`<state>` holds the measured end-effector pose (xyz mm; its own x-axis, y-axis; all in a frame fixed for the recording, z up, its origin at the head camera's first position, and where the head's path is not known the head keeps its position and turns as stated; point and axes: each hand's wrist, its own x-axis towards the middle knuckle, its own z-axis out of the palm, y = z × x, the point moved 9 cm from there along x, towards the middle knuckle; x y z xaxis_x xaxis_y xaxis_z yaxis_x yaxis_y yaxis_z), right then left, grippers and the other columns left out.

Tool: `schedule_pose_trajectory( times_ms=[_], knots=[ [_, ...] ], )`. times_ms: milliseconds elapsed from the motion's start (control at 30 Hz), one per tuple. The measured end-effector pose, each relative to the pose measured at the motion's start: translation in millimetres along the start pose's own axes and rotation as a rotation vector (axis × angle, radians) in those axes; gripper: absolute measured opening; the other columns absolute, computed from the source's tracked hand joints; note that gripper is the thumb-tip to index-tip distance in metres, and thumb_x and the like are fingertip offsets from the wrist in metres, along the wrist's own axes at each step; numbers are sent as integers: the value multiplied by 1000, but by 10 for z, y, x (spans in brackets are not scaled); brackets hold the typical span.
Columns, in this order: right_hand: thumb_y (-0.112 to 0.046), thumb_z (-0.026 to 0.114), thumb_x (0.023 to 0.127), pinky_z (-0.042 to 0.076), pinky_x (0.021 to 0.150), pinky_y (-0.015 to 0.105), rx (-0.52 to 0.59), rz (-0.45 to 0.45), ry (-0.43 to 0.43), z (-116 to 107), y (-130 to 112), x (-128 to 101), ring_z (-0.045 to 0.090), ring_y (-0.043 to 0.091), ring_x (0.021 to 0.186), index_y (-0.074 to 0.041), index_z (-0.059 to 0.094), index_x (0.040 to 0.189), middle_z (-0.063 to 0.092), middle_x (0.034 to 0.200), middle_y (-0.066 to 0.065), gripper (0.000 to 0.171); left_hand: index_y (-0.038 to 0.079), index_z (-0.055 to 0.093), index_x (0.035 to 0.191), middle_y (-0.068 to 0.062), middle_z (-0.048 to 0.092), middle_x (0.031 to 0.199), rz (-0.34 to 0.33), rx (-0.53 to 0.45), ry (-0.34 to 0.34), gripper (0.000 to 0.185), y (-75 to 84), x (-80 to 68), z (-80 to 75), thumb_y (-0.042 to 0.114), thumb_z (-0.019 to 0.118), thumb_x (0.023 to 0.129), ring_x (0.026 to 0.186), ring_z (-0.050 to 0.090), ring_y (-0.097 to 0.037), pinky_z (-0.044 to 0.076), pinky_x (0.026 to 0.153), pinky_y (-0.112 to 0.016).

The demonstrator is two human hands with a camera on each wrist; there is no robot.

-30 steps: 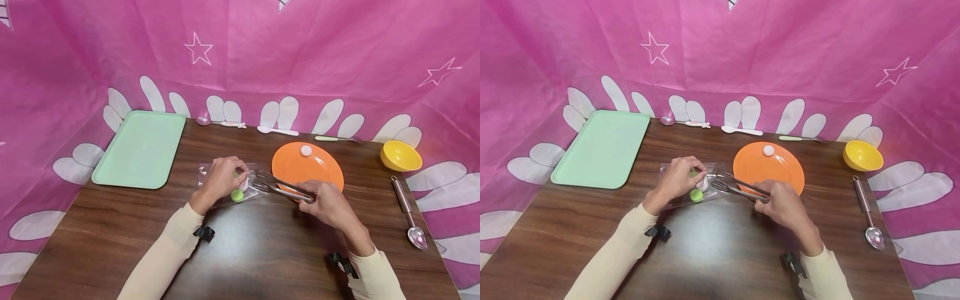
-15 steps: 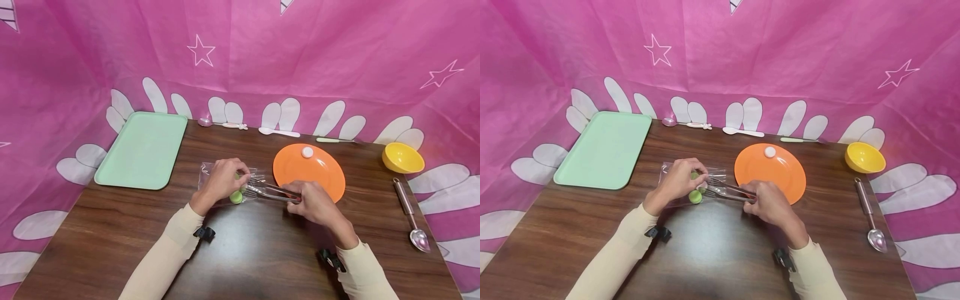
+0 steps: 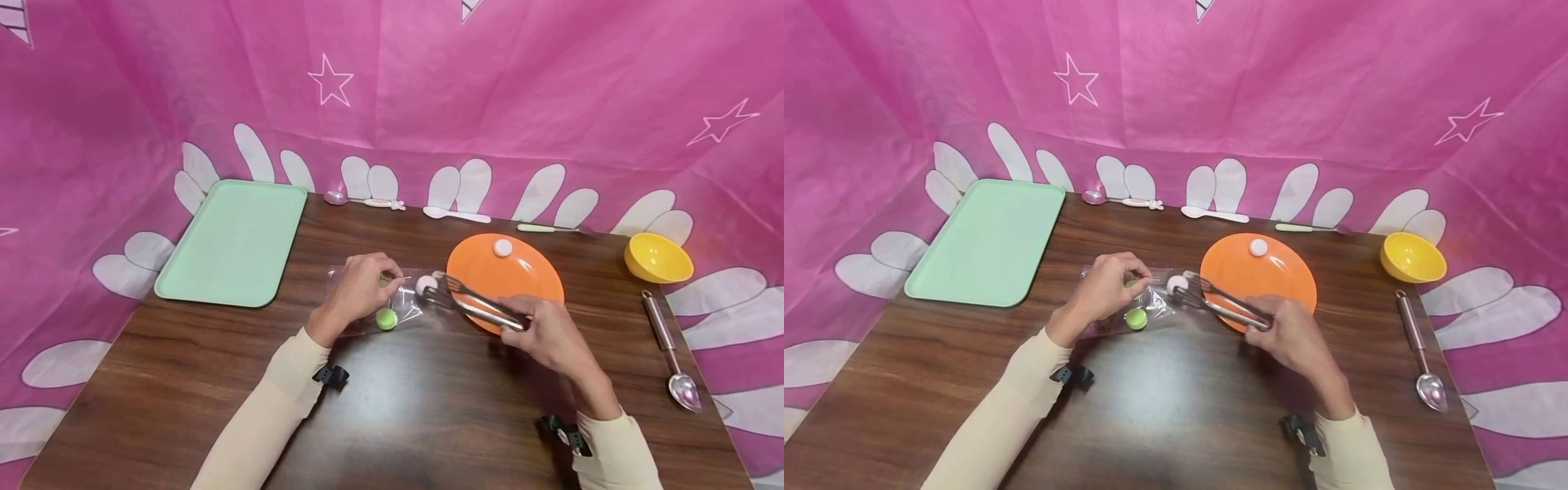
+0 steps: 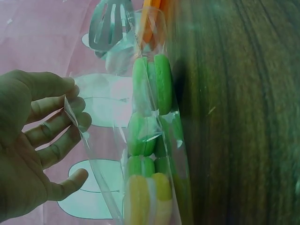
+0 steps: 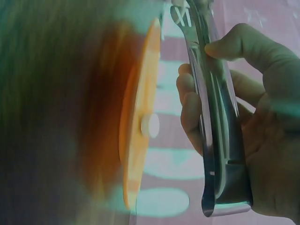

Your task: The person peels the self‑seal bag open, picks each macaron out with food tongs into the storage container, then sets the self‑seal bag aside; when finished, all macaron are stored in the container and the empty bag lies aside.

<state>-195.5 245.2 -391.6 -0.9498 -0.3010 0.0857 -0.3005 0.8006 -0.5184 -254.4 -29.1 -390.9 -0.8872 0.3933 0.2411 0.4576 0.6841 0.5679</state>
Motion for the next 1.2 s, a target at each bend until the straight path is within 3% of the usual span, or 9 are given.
schedule_pose_trajectory(
  times_ms=[100,200,400,600,767,900,1000,1067,1200],
  knots=[
    [-2,87,78,48,69,24,-43,67,85,-190,196,-38,66,28,86,-1,78,124,79,112,22,46,13,83,97,-3,80,97,0,-11,-15,6,6,1,9,17,79,95,90,78,-24,56,99,-51],
    [-8,88,80,47,70,31,-103,193,162,-364,464,-90,66,36,86,2,76,127,77,115,30,49,12,83,96,-3,80,97,8,-15,-16,7,19,-2,24,17,79,95,90,78,-24,55,100,-52],
    [-21,84,86,42,75,47,-191,388,280,-581,906,-236,66,51,95,-2,74,132,73,119,35,50,12,83,94,-3,80,94,15,-17,-7,5,32,-6,47,15,80,94,89,78,-25,55,98,-52],
    [-27,83,90,42,72,47,-196,468,265,-535,1100,-310,62,50,95,0,70,136,69,126,37,55,13,83,93,-2,79,92,20,4,-3,4,43,-11,54,15,81,93,88,78,-24,55,95,-52],
    [-23,81,90,45,76,57,-192,502,231,-485,1131,-349,61,51,97,0,68,139,68,127,38,55,12,84,94,-2,79,93,19,1,-9,4,37,-8,68,15,81,94,88,78,-24,55,96,-52],
    [-22,82,89,46,78,58,-195,474,282,-549,1020,-387,62,52,99,1,68,139,68,129,37,57,12,84,94,-2,79,94,11,-5,-20,4,26,-16,82,15,81,94,89,78,-24,55,99,-52],
    [-19,86,85,45,75,48,-192,378,316,-603,820,-371,64,49,96,0,71,136,71,124,33,56,12,84,94,-2,79,94,14,-7,-20,4,35,-18,83,15,81,94,88,78,-24,55,99,-53],
    [-14,89,82,45,72,37,-173,284,291,-583,643,-322,65,43,89,-1,73,132,75,117,29,54,12,84,94,-2,79,93,18,-9,-17,4,41,-15,82,15,81,94,88,78,-24,55,99,-53],
    [-3,89,78,46,67,22,-86,102,144,-400,283,-169,65,30,85,-1,77,127,78,111,22,51,12,83,93,-2,79,92,29,-5,-4,4,56,-4,66,16,81,94,87,78,-24,55,97,-53]
  ],
)
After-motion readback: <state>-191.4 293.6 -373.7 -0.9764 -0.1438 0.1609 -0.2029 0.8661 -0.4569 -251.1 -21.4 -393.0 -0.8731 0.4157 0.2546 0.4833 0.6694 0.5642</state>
